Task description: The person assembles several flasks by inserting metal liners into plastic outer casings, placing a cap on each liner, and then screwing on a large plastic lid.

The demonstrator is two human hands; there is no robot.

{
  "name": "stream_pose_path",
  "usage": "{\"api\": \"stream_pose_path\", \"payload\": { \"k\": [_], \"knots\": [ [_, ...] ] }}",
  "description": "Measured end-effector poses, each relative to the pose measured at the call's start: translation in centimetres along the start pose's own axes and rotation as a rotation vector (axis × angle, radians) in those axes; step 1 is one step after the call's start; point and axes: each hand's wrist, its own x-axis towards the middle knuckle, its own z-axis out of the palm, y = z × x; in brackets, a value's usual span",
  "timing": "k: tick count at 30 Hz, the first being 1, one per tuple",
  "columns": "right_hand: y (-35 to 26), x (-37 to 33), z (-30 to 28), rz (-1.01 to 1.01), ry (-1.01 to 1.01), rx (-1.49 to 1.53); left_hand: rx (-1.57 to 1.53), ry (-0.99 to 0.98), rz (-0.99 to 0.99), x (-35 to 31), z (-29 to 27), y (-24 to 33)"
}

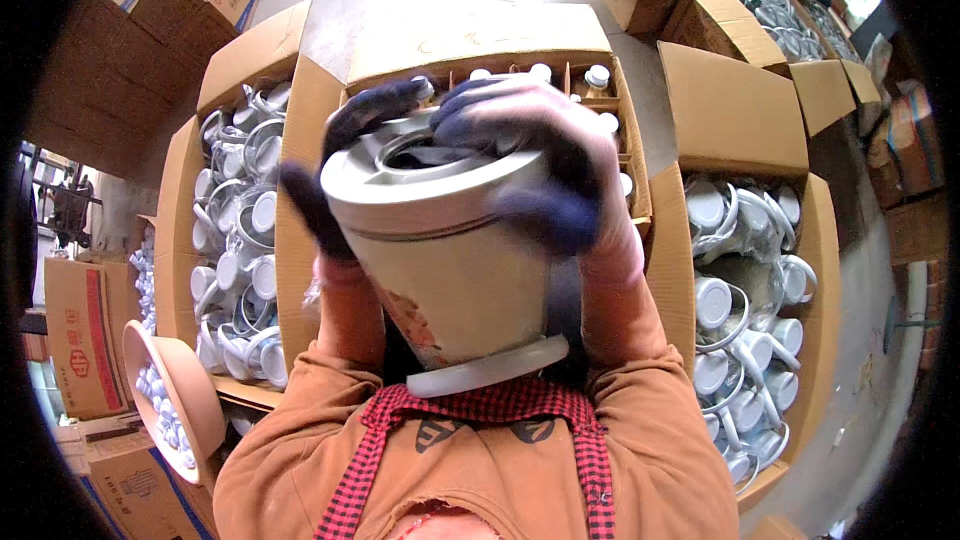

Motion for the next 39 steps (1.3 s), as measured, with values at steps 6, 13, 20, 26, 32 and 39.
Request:
{"api": "stream_pose_path", "payload": {
  "k": [6, 13, 20, 26, 32, 39],
  "knots": [
    [5.3, 0.0, 1.4, 0.494, 0.404, 0.403, 0.127, 0.232, -0.339, 1.9, -1.0, 0.3],
    [9.7, 0.6, 6.4, 0.609, 0.523, 0.278, 0.100, 0.319, -0.429, -1.8, -3.3, 0.3],
    [10.6, -2.5, 10.6, 0.663, 0.102, -0.067, 0.111, 0.303, -0.306, -0.7, -2.7, 2.6],
    [7.3, -1.1, 10.0, 0.749, 0.001, -0.123, 0.181, 0.300, -0.321, -1.8, -2.5, 3.8],
    [6.7, -3.2, 8.5, 0.467, -0.278, -0.153, 0.244, 0.271, -0.409, -3.1, -2.4, 2.7],
    [13.3, -15.7, 3.3, 0.745, -0.516, -1.053, 0.418, 0.270, -0.661, -8.0, -5.4, 0.0]
  ]
}}
